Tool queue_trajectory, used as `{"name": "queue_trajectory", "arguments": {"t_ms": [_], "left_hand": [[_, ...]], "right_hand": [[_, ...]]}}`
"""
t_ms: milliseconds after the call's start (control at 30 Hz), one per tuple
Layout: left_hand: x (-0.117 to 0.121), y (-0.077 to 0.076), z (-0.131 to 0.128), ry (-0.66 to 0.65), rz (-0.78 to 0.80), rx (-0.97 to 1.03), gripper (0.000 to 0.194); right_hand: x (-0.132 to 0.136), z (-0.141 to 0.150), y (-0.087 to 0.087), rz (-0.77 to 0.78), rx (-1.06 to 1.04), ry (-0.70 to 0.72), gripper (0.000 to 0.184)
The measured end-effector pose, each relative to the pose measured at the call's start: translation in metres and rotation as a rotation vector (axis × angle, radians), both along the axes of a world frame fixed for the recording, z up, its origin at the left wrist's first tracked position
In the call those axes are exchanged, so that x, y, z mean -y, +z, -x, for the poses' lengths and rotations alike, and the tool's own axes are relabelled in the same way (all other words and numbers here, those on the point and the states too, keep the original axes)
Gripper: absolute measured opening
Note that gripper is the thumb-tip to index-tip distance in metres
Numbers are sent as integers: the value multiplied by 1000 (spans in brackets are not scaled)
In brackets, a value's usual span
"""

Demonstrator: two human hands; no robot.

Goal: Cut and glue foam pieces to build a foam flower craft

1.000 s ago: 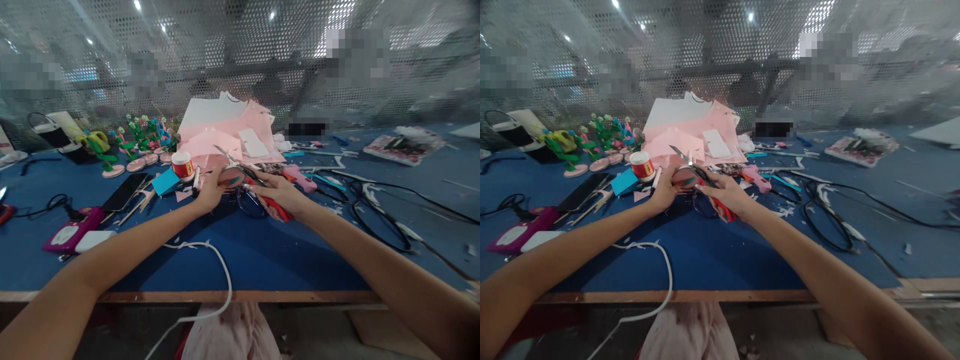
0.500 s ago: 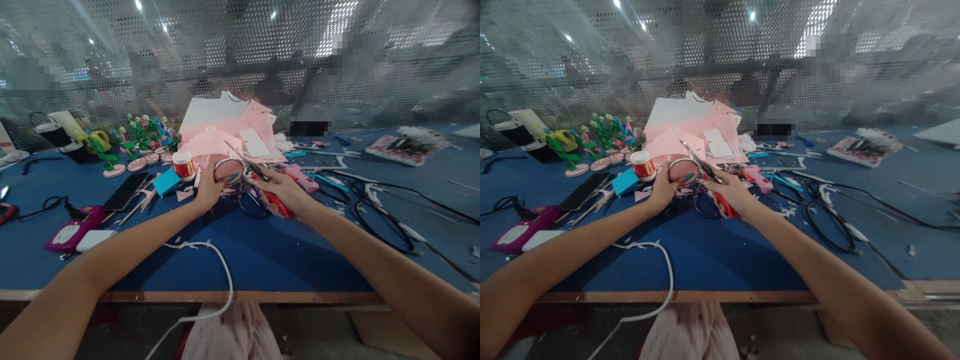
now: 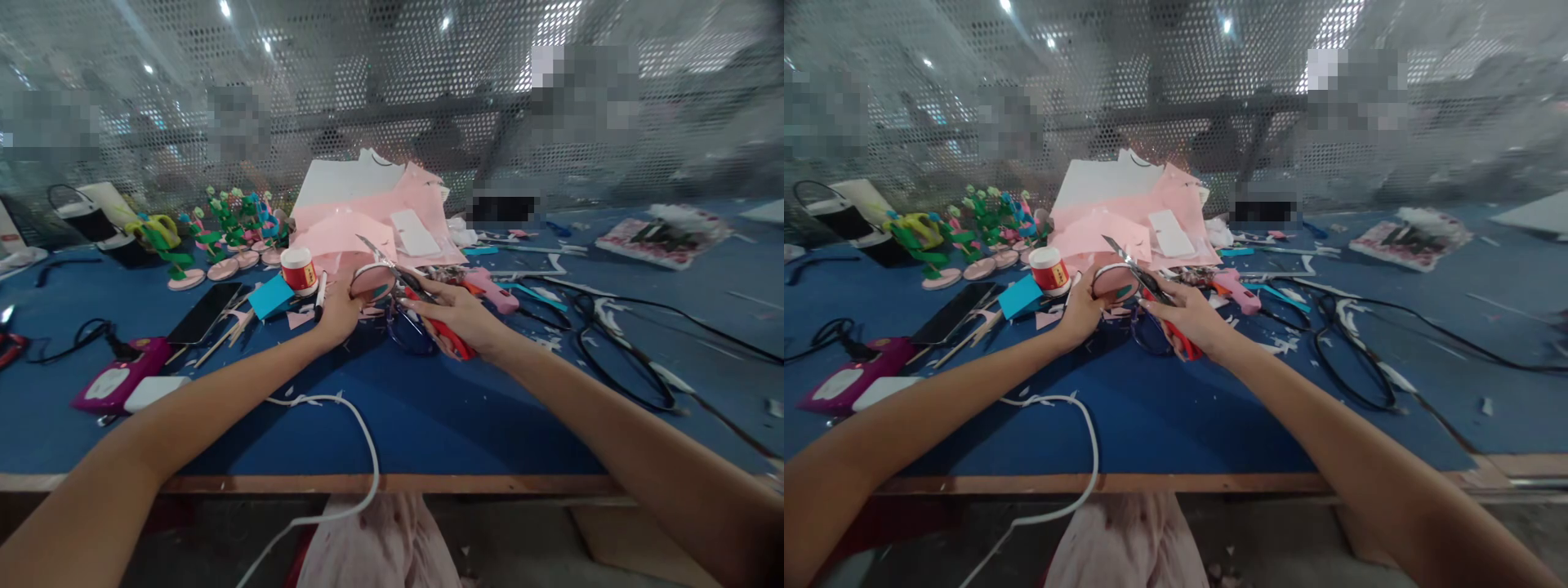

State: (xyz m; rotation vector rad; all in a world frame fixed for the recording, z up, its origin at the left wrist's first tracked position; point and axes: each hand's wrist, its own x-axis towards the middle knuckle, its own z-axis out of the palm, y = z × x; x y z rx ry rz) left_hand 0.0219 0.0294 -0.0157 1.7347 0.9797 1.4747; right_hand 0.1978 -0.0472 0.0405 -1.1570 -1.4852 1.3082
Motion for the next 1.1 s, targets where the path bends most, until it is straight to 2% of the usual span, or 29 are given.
{"name": "queue_trajectory", "arguments": {"t_ms": [200,367,467,600,767,933,1033,1100], "left_hand": [[2,3,0,-4,27,-63,43],[8,8,-4,-101,112,95,38],[9,10,-5,-88,206,196,33],[8,12,-6,-101,242,214,26],[11,12,-6,-92,184,164,26],[7,5,-2,77,124,65,44],[5,6,0,133,24,-16,40],[7,10,0,126,-68,-47,37]], "right_hand": [[0,0,2,19,-10,18,70],[-1,-1,2,32,-18,43,71],[0,-1,2,31,6,67,72],[3,2,2,7,10,61,71],[2,3,0,-20,-42,-25,72],[-2,-1,-1,-13,-55,-46,75],[-3,-1,-3,-18,-37,-50,74],[-3,0,-4,-37,-11,-48,73]]}}
